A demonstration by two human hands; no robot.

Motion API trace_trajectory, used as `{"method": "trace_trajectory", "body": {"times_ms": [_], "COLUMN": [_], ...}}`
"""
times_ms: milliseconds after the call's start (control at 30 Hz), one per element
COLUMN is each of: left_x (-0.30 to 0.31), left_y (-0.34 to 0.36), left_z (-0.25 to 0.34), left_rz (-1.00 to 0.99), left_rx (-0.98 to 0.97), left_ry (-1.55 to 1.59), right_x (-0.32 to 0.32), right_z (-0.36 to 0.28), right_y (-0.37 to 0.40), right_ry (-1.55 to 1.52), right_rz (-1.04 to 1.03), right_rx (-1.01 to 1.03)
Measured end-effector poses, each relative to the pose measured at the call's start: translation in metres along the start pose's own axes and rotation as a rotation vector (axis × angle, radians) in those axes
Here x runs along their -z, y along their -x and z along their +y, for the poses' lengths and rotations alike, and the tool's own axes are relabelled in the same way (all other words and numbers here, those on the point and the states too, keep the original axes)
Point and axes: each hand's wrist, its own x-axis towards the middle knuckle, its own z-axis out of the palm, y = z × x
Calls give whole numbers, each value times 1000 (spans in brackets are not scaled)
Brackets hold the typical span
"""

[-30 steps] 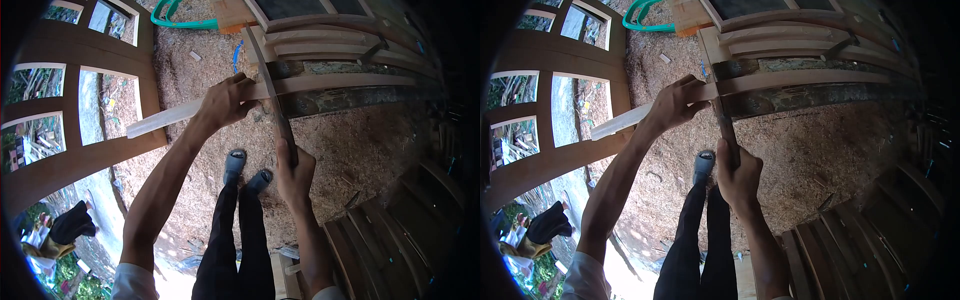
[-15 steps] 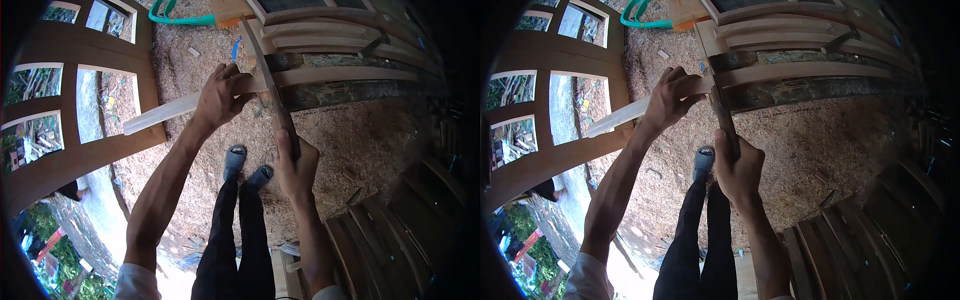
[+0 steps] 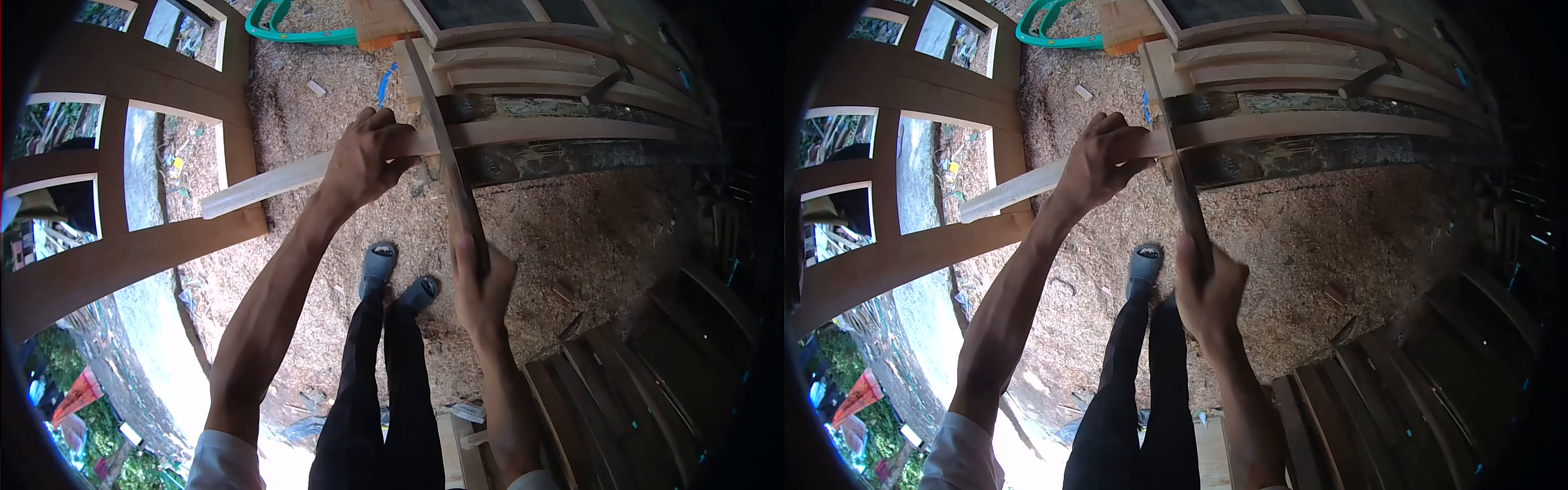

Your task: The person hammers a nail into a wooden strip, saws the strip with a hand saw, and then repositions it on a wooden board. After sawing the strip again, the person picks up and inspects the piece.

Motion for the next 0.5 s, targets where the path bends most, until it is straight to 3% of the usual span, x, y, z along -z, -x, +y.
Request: {"method": "trace_trajectory", "body": {"times_ms": [133,167,233,300,367,433,500], "left_x": [3,4,2,0,2,3,3], "left_y": [-2,-3,-2,0,-3,-1,-5], "left_z": [4,2,2,3,1,0,2], "left_rz": [-17,-8,-17,8,-23,-34,-29], "left_rx": [26,32,0,-14,-2,10,10], "left_ry": [-20,-22,-5,9,3,3,10], "right_x": [42,41,25,-6,-11,0,26], "right_z": [17,33,26,11,2,8,29], "right_y": [115,121,88,11,-11,4,70], "right_ry": [5,55,18,-4,-30,-45,36], "right_rz": [35,96,28,28,54,40,12], "right_rx": [-111,-16,-85,9,31,-15,-36]}}
